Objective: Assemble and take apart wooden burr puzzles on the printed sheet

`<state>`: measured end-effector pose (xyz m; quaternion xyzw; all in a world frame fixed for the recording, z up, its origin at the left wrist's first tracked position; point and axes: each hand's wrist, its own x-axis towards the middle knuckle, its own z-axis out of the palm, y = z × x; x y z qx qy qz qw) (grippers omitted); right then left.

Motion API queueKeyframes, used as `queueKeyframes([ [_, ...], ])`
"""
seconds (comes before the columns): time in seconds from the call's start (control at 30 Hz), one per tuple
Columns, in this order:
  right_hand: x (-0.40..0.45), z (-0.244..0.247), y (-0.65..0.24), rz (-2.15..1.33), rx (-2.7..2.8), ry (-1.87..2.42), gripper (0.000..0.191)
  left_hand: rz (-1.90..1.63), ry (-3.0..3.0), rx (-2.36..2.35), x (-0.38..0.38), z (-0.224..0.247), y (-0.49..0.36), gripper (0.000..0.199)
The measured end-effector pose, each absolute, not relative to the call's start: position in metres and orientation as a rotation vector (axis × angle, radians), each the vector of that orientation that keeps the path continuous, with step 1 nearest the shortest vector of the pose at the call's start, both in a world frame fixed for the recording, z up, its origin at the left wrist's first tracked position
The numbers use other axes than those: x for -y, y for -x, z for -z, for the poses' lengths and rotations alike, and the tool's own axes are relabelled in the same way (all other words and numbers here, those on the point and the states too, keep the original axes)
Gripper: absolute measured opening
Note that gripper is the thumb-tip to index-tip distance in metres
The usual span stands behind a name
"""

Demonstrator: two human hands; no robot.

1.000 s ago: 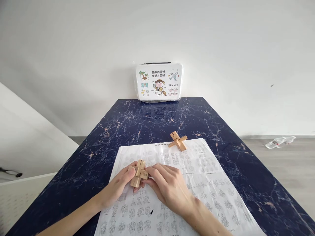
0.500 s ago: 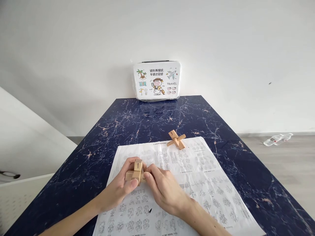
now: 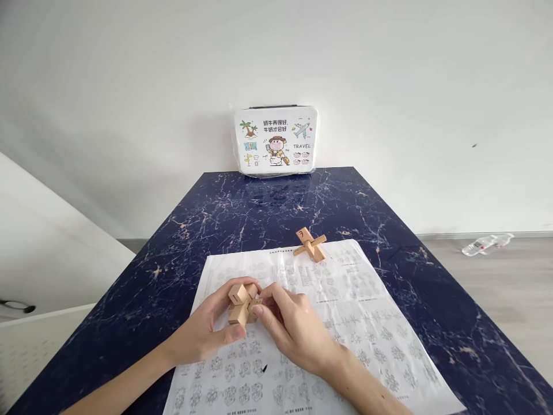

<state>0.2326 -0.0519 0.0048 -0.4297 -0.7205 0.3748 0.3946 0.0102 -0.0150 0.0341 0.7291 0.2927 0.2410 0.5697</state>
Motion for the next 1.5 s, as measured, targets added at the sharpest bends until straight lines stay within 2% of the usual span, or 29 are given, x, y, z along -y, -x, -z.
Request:
queueKeyframes([
  [0.3,0.052,-0.003,-0.233,-0.839,1.88,1.036,0.016,-0.616,-1.721,-0.702,0.013,-0.037,-0.011,0.054],
  [0.57,0.046,-0.006,-0.242,-0.709,1.678,1.193,0.025,-0.754,-1.65,-0.886,0.007,-0.032,-0.006,0.05],
  [0.67,0.045,-0.006,-0.243,-0.777,1.546,1.206,0.031,-0.841,-1.701,-1.165,0.002,-0.026,-0.004,0.047],
  [0.77,0.045,-0.004,-0.241,-0.899,1.49,1.212,0.035,-0.896,-1.884,-1.463,-0.004,-0.014,-0.002,0.054],
  [0.93,0.046,-0.004,-0.235,-1.066,1.502,1.176,0.039,-0.842,-2.23,-1.539,-0.008,0.001,0.001,0.053],
  [1.1,0.046,-0.007,-0.235,-1.224,1.509,1.133,0.041,-0.936,-2.328,-1.251,0.001,-0.012,-0.002,0.076],
  [1.2,0.046,-0.007,-0.234,-1.308,1.487,1.11,0.042,-0.873,-2.368,-1.009,0.008,-0.019,-0.005,0.097],
  [1.27,0.046,-0.006,-0.233,-1.377,1.462,1.086,0.042,-0.819,-2.358,-0.922,0.011,-0.018,-0.006,0.102],
  [1.5,0.045,-0.003,-0.229,-1.598,1.44,0.938,0.044,-0.796,-2.308,-0.914,0.012,-0.011,-0.002,0.07],
])
